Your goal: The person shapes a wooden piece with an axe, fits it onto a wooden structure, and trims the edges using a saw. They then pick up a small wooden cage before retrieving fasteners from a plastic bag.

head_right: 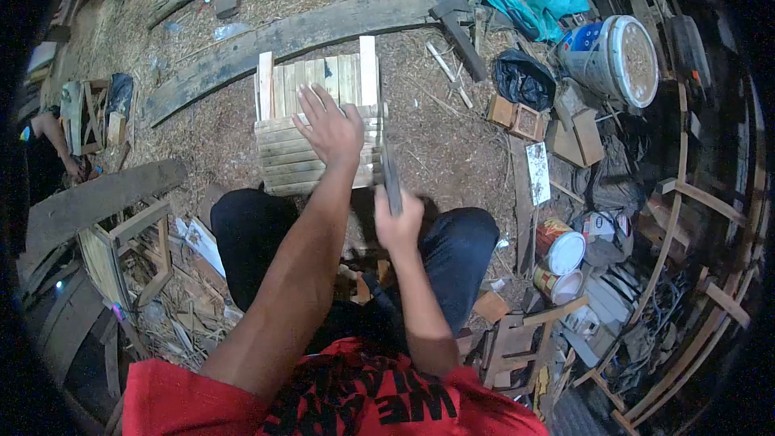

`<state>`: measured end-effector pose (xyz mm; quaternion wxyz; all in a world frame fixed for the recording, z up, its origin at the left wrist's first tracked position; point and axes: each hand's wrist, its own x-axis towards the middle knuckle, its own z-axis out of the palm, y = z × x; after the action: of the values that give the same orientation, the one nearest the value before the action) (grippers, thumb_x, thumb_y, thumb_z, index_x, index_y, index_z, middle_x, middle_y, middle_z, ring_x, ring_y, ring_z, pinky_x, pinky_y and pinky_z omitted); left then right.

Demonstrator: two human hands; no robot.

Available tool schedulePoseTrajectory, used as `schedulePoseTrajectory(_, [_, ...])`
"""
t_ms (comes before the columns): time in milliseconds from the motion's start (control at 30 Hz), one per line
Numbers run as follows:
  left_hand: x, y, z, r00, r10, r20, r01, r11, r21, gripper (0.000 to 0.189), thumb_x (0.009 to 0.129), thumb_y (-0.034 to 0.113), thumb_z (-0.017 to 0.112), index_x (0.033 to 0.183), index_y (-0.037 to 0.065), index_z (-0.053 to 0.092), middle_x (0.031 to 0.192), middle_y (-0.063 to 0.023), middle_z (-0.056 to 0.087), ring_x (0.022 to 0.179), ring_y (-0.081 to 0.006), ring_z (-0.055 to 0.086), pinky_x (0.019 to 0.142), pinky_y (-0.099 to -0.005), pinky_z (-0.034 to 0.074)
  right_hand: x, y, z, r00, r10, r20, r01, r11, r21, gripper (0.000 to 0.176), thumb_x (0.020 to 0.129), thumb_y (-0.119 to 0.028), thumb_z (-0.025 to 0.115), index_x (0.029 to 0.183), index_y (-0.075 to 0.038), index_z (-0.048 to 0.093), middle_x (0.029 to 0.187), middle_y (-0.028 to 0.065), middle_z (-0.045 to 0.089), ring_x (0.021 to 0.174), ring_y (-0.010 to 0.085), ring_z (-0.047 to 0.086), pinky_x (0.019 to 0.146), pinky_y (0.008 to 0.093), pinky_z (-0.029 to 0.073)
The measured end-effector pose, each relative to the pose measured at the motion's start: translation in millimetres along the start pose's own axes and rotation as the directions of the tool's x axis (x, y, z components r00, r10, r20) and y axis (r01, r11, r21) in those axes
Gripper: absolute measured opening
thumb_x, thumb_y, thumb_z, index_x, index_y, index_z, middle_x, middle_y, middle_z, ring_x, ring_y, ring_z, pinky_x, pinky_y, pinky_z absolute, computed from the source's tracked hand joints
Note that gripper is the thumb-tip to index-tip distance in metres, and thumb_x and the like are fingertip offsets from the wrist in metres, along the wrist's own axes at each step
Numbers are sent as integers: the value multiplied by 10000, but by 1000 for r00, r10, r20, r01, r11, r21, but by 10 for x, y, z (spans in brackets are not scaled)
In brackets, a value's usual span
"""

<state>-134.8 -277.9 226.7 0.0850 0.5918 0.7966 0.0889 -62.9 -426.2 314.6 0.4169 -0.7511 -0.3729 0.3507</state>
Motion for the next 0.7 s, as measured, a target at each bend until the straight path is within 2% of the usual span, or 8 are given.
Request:
schedulePoseTrajectory(100, [0, -4, 25, 1000, -4, 8, 4, 1000, -22, 723, 911, 333, 455, 1534, 9, 280, 1627, -179, 203, 1521, -277, 148, 1213, -524, 52, -401, 96, -228, 999, 26, 46, -25, 999, -27, 250, 894, -119, 645, 704, 4, 539, 560, 10, 455, 562, 55, 459, 520, 287, 410])
schedulePoseTrajectory(133, [-38, 0, 15, 1000, -5, 8, 5, 1000, -20, 718, 911, 333, 443, 1532, 10, 287, 1627, -172, 209, 1522, -271, 150, 1215, -519, 50, -343, 9, -188, 995, 92, 48, -95, 993, 64, 249, 897, -125, 635, 703, 3, 545, 567, -7, 450, 557, 59, 448, 510, 296, 396])
schedulePoseTrajectory(233, [-3, 13, 9, 1000, -6, -17, 6, 1000, -18, 709, 912, 337, 421, 1528, 10, 299, 1628, -162, 216, 1522, -258, 154, 1219, -507, 48, 175, 41, 90, 999, -42, 2, 42, 999, 14, 307, 910, -141, 648, 655, -29, 519, 576, -45, 453, 538, 48, 406, 484, 273, 336])
schedulePoseTrajectory(333, [51, 12, 26, 999, 11, -36, -12, 999, -31, 712, 913, 338, 434, 1526, 3, 297, 1624, -180, 211, 1518, -276, 162, 1213, -523, 59, 320, 182, 148, 997, 81, -6, -80, 994, 74, 283, 895, -161, 641, 683, 1, 543, 565, -4, 457, 562, 78, 421, 506, 321, 364])
schedulePoseTrajectory(433, [-18, -23, 39, 999, 40, -26, -41, 999, -34, 715, 912, 328, 459, 1520, -10, 297, 1607, -225, 220, 1507, -333, 176, 1194, -571, 78, 357, 233, 117, 997, 75, 30, -78, 986, 149, 296, 892, -179, 649, 675, -5, 545, 559, -3, 455, 558, 85, 424, 510, 327, 364])
schedulePoseTrajectory(500, [25, -1, -32, 998, 69, -6, -69, 998, 7, 719, 911, 327, 465, 1517, -19, 296, 1596, -253, 226, 1502, -364, 175, 1185, -590, 83, 340, 188, 68, 999, 39, -35, -39, 999, 5, 327, 870, -232, 672, 664, -7, 554, 550, 24, 468, 534, 111, 445, 513, 360, 374])
schedulePoseTrajectory(633, [223, -117, -24, 900, 430, 74, -428, 903, -43, 711, 915, 308, 458, 1533, 10, 273, 1595, -263, 215, 1508, -369, 144, 1183, -615, 42, 281, 351, 116, 999, 31, -35, -28, 995, 94, 336, 868, -223, 665, 643, -2, 549, 536, 28, 458, 522, 123, 441, 504, 373, 365])
schedulePoseTrajectory(700, [341, -58, 8, 925, 379, 26, -374, 921, -108, 701, 927, 314, 464, 1538, 26, 277, 1603, -240, 216, 1507, -354, 162, 1187, -611, 38, 313, 400, 112, 1000, 0, -7, 1, 994, 107, 329, 871, -212, 659, 644, -1, 551, 537, 28, 462, 522, 123, 441, 501, 368, 363])
